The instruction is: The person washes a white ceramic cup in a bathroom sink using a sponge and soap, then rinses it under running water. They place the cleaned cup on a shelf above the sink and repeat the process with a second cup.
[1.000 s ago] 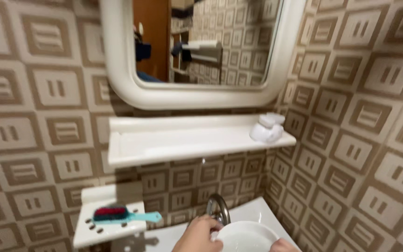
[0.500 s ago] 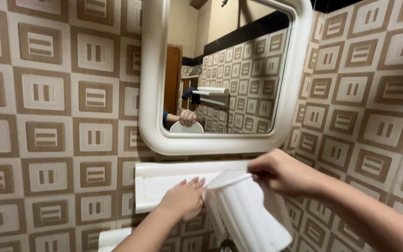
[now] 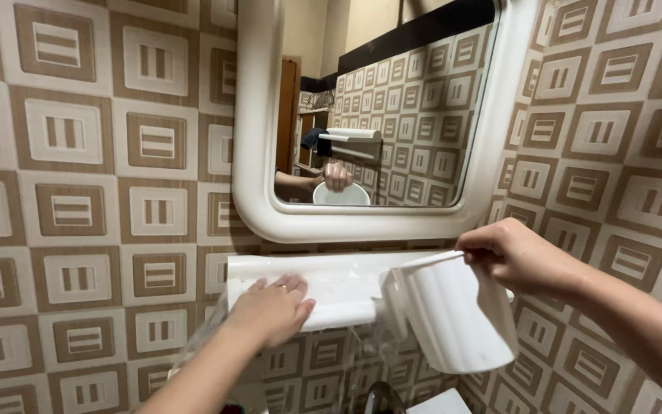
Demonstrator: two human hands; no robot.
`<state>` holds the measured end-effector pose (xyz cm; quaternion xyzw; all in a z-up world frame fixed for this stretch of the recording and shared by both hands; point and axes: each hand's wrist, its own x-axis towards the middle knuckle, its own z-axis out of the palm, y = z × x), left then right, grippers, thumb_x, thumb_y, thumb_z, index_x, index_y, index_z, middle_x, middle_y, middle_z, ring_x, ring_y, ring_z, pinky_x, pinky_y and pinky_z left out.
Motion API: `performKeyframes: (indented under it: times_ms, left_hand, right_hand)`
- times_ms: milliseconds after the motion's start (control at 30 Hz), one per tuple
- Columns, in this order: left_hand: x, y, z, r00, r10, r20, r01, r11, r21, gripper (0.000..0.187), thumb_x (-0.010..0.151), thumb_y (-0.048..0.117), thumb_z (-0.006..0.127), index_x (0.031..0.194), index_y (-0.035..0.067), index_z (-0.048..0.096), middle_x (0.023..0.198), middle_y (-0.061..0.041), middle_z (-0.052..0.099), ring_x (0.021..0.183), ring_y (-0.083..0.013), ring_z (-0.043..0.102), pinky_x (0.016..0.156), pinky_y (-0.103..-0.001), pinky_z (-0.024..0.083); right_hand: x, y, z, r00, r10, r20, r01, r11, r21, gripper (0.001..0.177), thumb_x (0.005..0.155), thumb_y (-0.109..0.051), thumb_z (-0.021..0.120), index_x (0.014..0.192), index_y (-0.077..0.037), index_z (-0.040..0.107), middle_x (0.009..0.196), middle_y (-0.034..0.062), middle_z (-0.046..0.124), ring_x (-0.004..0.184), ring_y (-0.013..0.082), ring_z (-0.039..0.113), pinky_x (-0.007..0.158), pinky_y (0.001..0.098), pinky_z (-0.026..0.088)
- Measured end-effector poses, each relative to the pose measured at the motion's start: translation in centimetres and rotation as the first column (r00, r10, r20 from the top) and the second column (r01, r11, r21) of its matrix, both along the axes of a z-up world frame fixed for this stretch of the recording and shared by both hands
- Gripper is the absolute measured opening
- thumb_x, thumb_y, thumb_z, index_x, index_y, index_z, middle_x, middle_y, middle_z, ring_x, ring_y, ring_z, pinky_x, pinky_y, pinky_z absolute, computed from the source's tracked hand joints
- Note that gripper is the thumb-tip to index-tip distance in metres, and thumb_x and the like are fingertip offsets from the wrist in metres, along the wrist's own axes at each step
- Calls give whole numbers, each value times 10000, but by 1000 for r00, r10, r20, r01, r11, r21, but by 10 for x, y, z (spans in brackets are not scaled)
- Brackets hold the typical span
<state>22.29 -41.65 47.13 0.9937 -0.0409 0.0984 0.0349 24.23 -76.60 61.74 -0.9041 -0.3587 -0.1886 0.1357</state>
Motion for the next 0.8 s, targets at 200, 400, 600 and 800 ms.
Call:
performKeyframes:
  times_ms: [200,400,600,800]
  left_hand:
    - [24,-62,-27,964,-199,175,181,977,116,586,1041,430,347,1518,93,386,1620,-110,320,1508,-258,293,1202,-578,227]
    - [86,-100,-43,891,-333,309,220,912,347,493,948,236,508,1383,7,546,1575,-151,416,1450,-277,401,1103,-562,351]
    - [57,-81,-65,603,-592,535,287,786,547,449,946,166,497,1333,-35,603,1493,-201,543,1413,-317,474,1164,-463,363]
    - [19,-63,-128,584,-691,426,426,708,563,449,917,170,539,1315,-16,630,1466,-183,573,1451,-297,480,1263,-469,280]
  right_hand:
    - [-4,-1,-6,996,80,-42,-83,994,-65,222,752,78,612,949,12,691,686,181,695,598,208,622,634,372,541]
    - [6,10,6,998,42,-36,-46,992,-121,153,806,35,650,947,20,708,723,184,715,623,256,623,672,367,551]
    - [7,-19,-18,1000,15,19,-15,1000,24,239,812,1,677,1039,-34,742,788,146,765,704,268,731,683,376,564]
    - [3,-43,-65,977,169,128,-185,974,128,138,799,28,672,926,-8,712,779,131,716,718,256,664,654,363,560]
